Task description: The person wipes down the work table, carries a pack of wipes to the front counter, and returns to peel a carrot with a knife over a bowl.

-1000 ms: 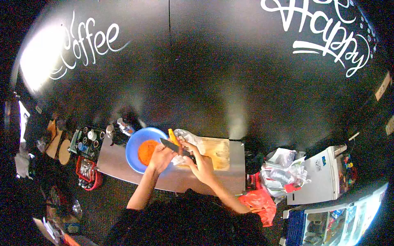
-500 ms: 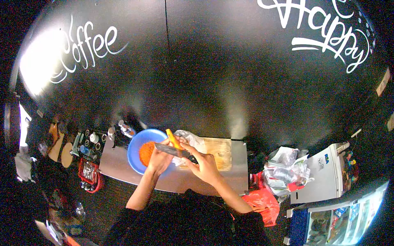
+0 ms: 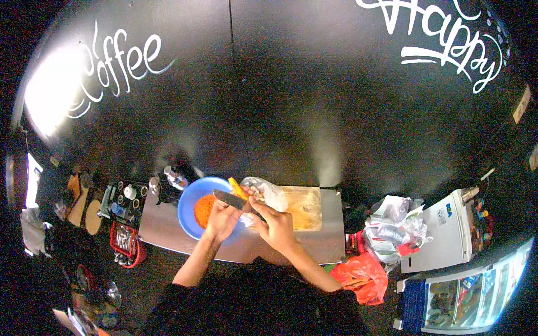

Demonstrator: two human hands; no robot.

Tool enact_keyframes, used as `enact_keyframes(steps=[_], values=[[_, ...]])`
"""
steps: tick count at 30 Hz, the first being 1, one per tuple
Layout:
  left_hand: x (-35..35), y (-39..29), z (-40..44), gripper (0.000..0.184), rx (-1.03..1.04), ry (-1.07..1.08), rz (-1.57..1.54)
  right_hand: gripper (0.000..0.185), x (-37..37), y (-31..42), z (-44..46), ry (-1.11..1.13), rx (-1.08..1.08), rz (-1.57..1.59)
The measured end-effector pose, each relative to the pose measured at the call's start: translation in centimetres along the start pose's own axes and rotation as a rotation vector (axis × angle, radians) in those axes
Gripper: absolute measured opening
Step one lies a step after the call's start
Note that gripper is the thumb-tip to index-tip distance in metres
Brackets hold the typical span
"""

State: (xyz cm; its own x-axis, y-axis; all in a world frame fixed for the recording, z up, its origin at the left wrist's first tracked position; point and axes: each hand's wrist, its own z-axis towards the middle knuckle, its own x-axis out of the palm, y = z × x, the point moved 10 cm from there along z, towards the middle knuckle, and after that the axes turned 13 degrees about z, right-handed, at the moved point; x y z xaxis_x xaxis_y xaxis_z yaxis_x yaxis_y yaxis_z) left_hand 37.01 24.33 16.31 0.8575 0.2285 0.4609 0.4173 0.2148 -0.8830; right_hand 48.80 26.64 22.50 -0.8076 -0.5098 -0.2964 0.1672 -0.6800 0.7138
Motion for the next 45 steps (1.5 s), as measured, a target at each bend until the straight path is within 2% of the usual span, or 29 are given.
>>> enact_keyframes(steps=[4, 7, 10, 13, 18, 25, 27, 28, 31, 33, 40, 42, 45], values=[[-0.2, 0.1, -0.1, 0.027, 0.028, 0.005, -0.007, 0.035, 0.5, -0.2, -0.3, -0.014, -0.044, -0.025], [-0.4, 0.3, 0.0, 0.026, 0.009, 0.006, -0.020, 0.031, 0.6, -0.5, -0.3, -0.018, 0.015, -0.033], [-0.4, 0.1, 0.0, 0.026, -0.021, -0.002, 0.011, 0.039, 0.5, -1.0, 0.2, 0.010, 0.136, 0.060], [-0.4, 0.1, -0.1, 0.026, -0.048, 0.002, 0.038, 0.028, -0.5, -0.3, 0.9, -0.046, 0.171, 0.190], [0.6, 0.1, 0.4, 0.026, -0.016, 0.091, 0.057, 0.028, -0.3, -0.1, 0.3, -0.011, 0.019, 0.084], [0.7, -0.1, 0.4, 0.026, 0.024, 0.128, 0.056, 0.027, -0.3, -0.6, 0.0, -0.044, 0.018, 0.171], [0.9, -0.6, 0.4, 0.026, 0.021, 0.145, 0.065, 0.029, 0.6, -3.2, -0.5, 0.009, 0.316, 0.416], [0.8, -0.6, 0.4, 0.027, -0.006, 0.125, 0.056, 0.029, 0.4, -3.2, -0.4, 0.008, 0.316, 0.415], [0.4, -0.4, 0.5, 0.027, -0.022, 0.098, 0.031, 0.035, 0.8, -3.2, 0.4, 0.068, 0.410, 0.673], [0.2, -0.6, 0.5, 0.028, -0.010, 0.087, 0.013, 0.040, 0.4, -0.9, 1.5, 0.184, 0.293, 0.419], [0.9, -1.6, 0.2, 0.028, 0.013, 0.101, 0.071, 0.035, 0.4, -1.2, 0.9, 0.173, 0.250, 0.207], [0.9, -1.6, 0.3, 0.028, 0.030, 0.099, 0.089, 0.032, 0.0, -0.6, 1.0, 0.065, 0.119, 0.166], [0.9, -1.5, 0.3, 0.027, 0.054, 0.091, 0.088, 0.028, 0.2, -0.8, 0.9, 0.012, 0.078, 0.134]])
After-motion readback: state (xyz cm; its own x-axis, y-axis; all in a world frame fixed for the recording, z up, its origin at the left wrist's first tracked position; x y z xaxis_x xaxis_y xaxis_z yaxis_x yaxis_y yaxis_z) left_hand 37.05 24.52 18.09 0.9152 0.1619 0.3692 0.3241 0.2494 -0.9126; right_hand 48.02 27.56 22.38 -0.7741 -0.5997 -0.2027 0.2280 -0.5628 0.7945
